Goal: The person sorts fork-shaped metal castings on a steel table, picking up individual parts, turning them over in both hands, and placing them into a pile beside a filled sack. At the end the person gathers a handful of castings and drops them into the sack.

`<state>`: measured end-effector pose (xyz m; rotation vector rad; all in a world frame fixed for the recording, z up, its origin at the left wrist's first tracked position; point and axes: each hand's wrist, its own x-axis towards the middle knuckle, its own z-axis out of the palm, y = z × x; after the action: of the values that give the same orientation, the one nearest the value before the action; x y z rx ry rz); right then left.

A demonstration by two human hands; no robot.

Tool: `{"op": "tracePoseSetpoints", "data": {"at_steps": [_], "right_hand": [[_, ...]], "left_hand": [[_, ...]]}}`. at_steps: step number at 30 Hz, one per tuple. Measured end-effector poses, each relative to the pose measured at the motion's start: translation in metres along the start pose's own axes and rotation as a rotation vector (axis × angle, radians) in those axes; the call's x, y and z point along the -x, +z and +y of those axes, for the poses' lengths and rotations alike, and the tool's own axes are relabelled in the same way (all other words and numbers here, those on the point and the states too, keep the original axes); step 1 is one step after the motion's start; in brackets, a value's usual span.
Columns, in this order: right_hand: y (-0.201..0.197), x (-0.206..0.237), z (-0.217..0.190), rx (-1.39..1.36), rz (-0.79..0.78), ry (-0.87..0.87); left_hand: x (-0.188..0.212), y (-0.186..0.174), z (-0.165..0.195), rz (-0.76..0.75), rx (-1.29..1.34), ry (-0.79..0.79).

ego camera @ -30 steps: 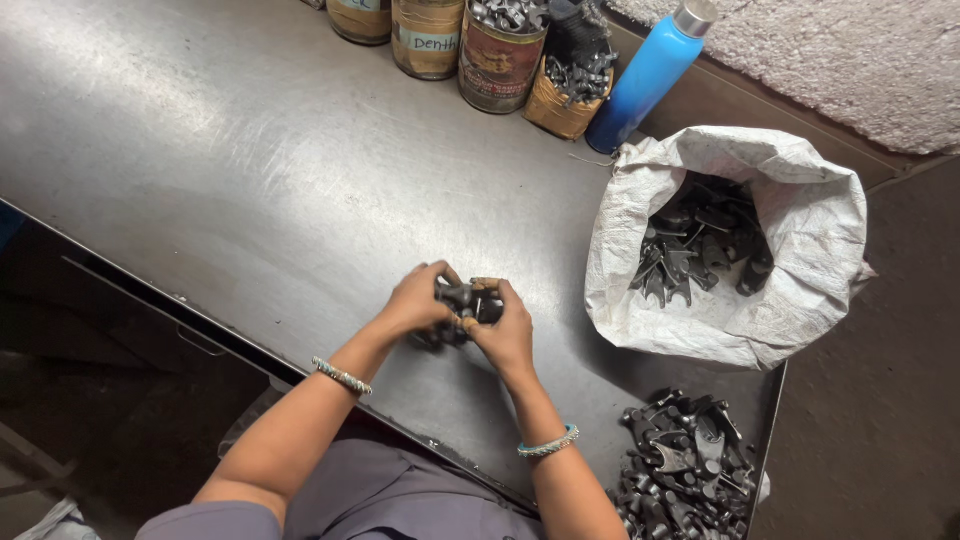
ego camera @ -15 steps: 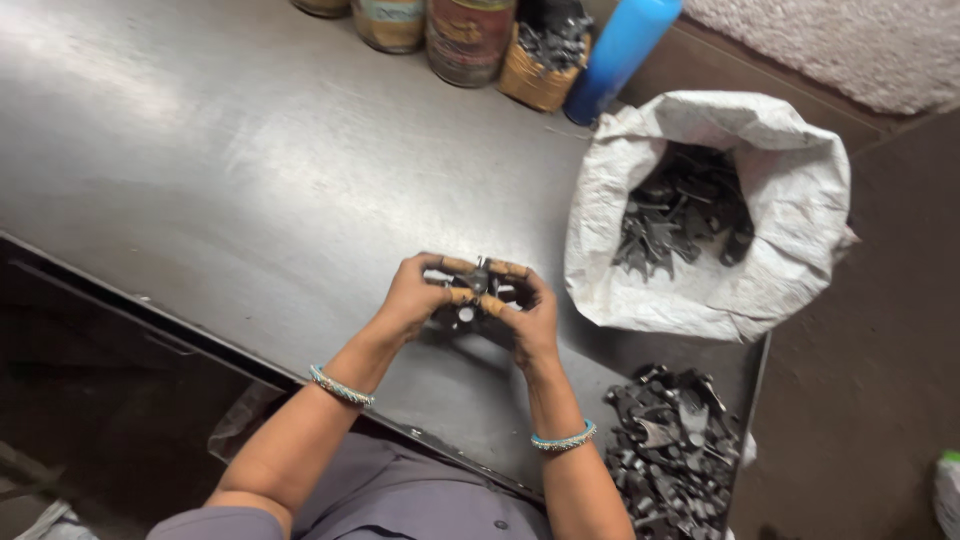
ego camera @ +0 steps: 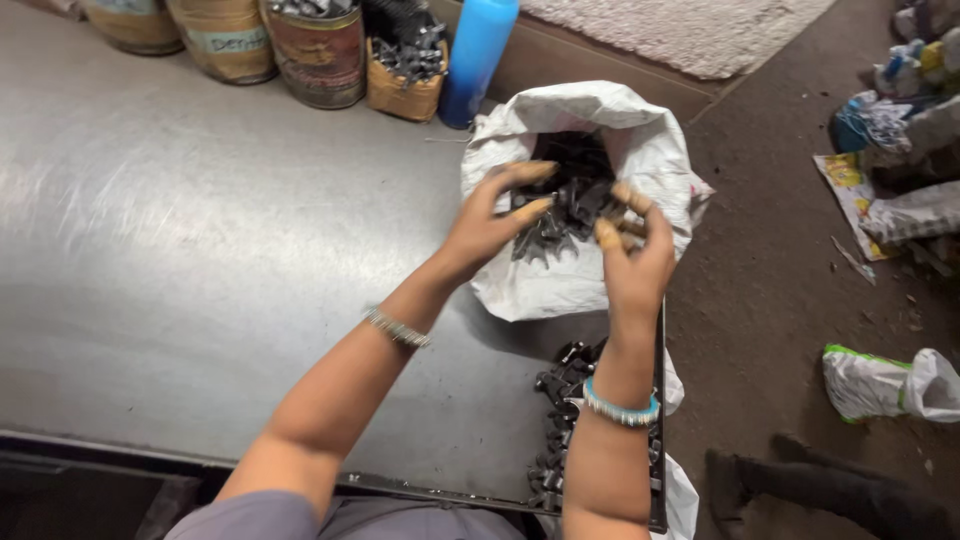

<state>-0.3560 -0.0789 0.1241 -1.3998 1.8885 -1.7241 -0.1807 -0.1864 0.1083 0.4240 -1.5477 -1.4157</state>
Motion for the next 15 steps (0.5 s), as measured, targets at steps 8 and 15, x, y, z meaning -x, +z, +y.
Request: {"op": "tracePoseSetpoints", "data": {"at_steps": [8, 15], "right_hand": [[-0.025, 0.137, 0.011, -0.014, -0.122, 0.141], [-0.055, 0.223, -0.008, 0.322, -0.080, 0.127]], "left_hand": [[0.135, -0.091, 0.017, 0.093, -0.238, -0.506], [0.155, -0.001, -0.027, 0.076, -0.411, -0.645]]}}
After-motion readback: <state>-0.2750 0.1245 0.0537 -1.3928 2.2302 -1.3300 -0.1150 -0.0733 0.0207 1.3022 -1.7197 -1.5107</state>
